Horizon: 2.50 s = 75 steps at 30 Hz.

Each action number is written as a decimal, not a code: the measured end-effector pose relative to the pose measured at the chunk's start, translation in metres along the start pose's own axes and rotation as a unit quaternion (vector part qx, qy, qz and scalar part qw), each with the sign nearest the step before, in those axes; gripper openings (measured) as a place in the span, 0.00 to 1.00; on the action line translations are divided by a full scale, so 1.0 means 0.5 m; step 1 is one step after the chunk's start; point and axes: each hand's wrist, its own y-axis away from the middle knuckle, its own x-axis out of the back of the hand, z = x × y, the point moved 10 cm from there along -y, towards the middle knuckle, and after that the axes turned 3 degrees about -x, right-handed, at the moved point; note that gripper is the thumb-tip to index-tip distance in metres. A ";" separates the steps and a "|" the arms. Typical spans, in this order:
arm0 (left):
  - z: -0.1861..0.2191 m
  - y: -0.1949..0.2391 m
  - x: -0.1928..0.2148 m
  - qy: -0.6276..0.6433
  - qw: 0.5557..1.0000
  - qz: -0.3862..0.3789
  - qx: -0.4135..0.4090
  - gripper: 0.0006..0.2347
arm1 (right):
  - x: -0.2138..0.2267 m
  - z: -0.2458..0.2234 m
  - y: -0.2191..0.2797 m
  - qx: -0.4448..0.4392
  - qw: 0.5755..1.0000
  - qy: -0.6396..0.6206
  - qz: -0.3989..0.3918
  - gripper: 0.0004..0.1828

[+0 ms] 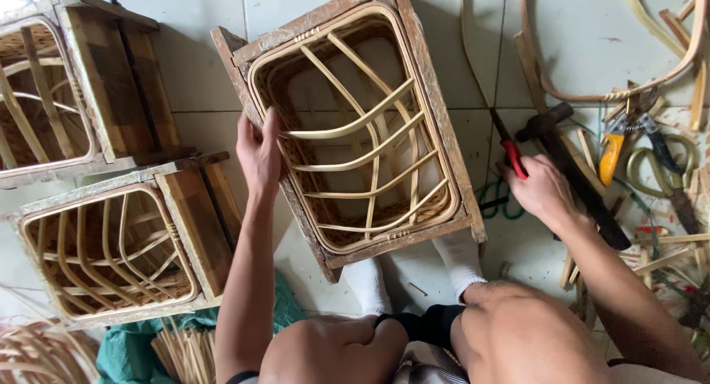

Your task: The person assembles a rectangular bamboo basket by inserting curved bamboo strips into a wooden frame, securing them with a hammer, trimming excess with pliers, and applying glue to the joints.

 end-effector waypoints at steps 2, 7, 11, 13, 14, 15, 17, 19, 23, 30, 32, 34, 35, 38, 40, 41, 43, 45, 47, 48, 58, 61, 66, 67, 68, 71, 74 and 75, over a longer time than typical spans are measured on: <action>-0.030 0.049 0.014 0.157 0.987 -0.024 0.038 0.21 | -0.013 0.013 -0.007 -0.025 1.000 0.001 -0.009 0.20; -0.092 0.175 0.019 0.258 0.947 -0.101 0.163 0.26 | -0.006 0.003 -0.029 0.019 0.998 0.048 0.029 0.19; -0.073 0.201 0.019 0.266 0.945 -0.123 0.142 0.26 | -0.004 -0.024 -0.029 0.068 0.995 0.053 0.044 0.24; -0.068 0.192 0.018 0.239 0.955 -0.115 0.134 0.25 | 0.003 -0.031 -0.030 0.073 0.995 0.055 0.047 0.24; -0.073 0.190 0.020 0.219 0.960 -0.107 0.140 0.25 | 0.006 -0.036 -0.031 0.076 0.994 0.056 0.049 0.24; -0.078 0.186 0.023 0.197 0.964 -0.102 0.145 0.25 | 0.008 -0.046 -0.026 0.092 0.993 0.059 0.051 0.24; -0.071 0.175 0.021 0.217 0.965 -0.103 0.105 0.25 | 0.012 -0.067 -0.015 0.121 0.989 0.067 0.058 0.24; -0.091 0.177 0.021 0.225 0.963 -0.095 0.114 0.24 | 0.012 -0.077 0.002 0.130 0.986 0.086 0.057 0.27; -0.131 0.182 0.022 0.251 0.950 -0.073 0.172 0.22 | 0.047 -0.101 0.047 0.157 0.980 0.093 0.085 0.27; -0.062 0.295 0.076 0.041 0.994 0.087 0.047 0.18 | 0.015 -0.110 0.175 0.144 0.965 -0.197 -0.092 0.34; 0.060 0.389 0.081 -0.154 0.950 0.113 -0.248 0.10 | 0.000 -0.154 0.226 0.225 0.944 -0.190 -0.146 0.45; 0.093 0.471 0.052 -0.258 0.879 0.076 -0.392 0.11 | 0.010 -0.180 0.241 0.251 0.952 -0.138 -0.104 0.45; 0.092 0.503 0.029 -0.291 0.850 0.047 -0.437 0.12 | 0.021 -0.191 0.241 0.266 0.954 -0.112 -0.085 0.46; 0.063 0.559 -0.019 -0.336 0.828 -0.029 -0.449 0.14 | 0.028 -0.192 0.222 0.219 0.970 -0.065 -0.084 0.37; 0.055 0.577 -0.033 -0.350 0.819 -0.061 -0.451 0.16 | 0.017 -0.194 0.220 0.205 0.968 -0.068 -0.125 0.38; 0.054 0.580 -0.040 -0.354 0.814 -0.071 -0.454 0.17 | 0.014 -0.190 0.220 0.195 0.968 -0.070 -0.144 0.39; 0.055 0.568 -0.052 -0.361 0.806 -0.086 -0.460 0.18 | 0.040 -0.205 0.215 0.229 0.964 -0.093 -0.102 0.38; 0.054 0.535 -0.059 -0.376 0.796 -0.096 -0.466 0.20 | 0.050 -0.214 0.202 0.235 0.963 -0.097 -0.084 0.37; 0.047 0.495 -0.051 -0.396 0.781 -0.108 -0.471 0.21 | 0.028 -0.221 0.189 0.210 0.969 -0.088 -0.094 0.36; 0.044 0.465 -0.039 -0.414 0.769 -0.118 -0.473 0.22 | 0.003 -0.234 0.197 0.197 0.966 -0.112 -0.121 0.32; 0.105 0.254 0.036 -0.495 0.806 -0.153 -0.285 0.25 | -0.141 -0.414 0.219 0.201 0.882 -0.287 -0.316 0.50; 0.070 0.287 0.017 -0.453 0.848 -0.158 -0.223 0.33 | -0.149 -0.413 0.219 0.177 0.823 -0.400 -0.361 0.49; 0.045 0.341 0.009 -0.441 0.847 -0.086 -0.285 0.34 | -0.123 -0.338 0.155 0.176 0.850 -0.368 -0.333 0.40; 0.035 0.348 0.010 -0.422 0.858 -0.082 -0.279 0.34 | -0.112 -0.311 0.137 0.157 0.879 -0.332 -0.306 0.38; 0.026 0.353 0.012 -0.430 0.856 -0.075 -0.277 0.35 | -0.098 -0.287 0.119 0.138 0.904 -0.293 -0.277 0.37; 0.014 0.355 0.016 -0.436 0.853 -0.056 -0.281 0.35 | -0.004 -0.252 0.097 0.172 0.936 -0.268 -0.150 0.30; 0.034 0.362 0.011 -0.390 0.861 -0.036 -0.326 0.33 | 0.052 -0.212 0.100 0.158 0.962 -0.200 -0.098 0.28; 0.052 0.379 0.004 -0.355 0.862 -0.032 -0.361 0.32 | 0.064 -0.196 0.096 0.140 0.971 -0.173 -0.081 0.28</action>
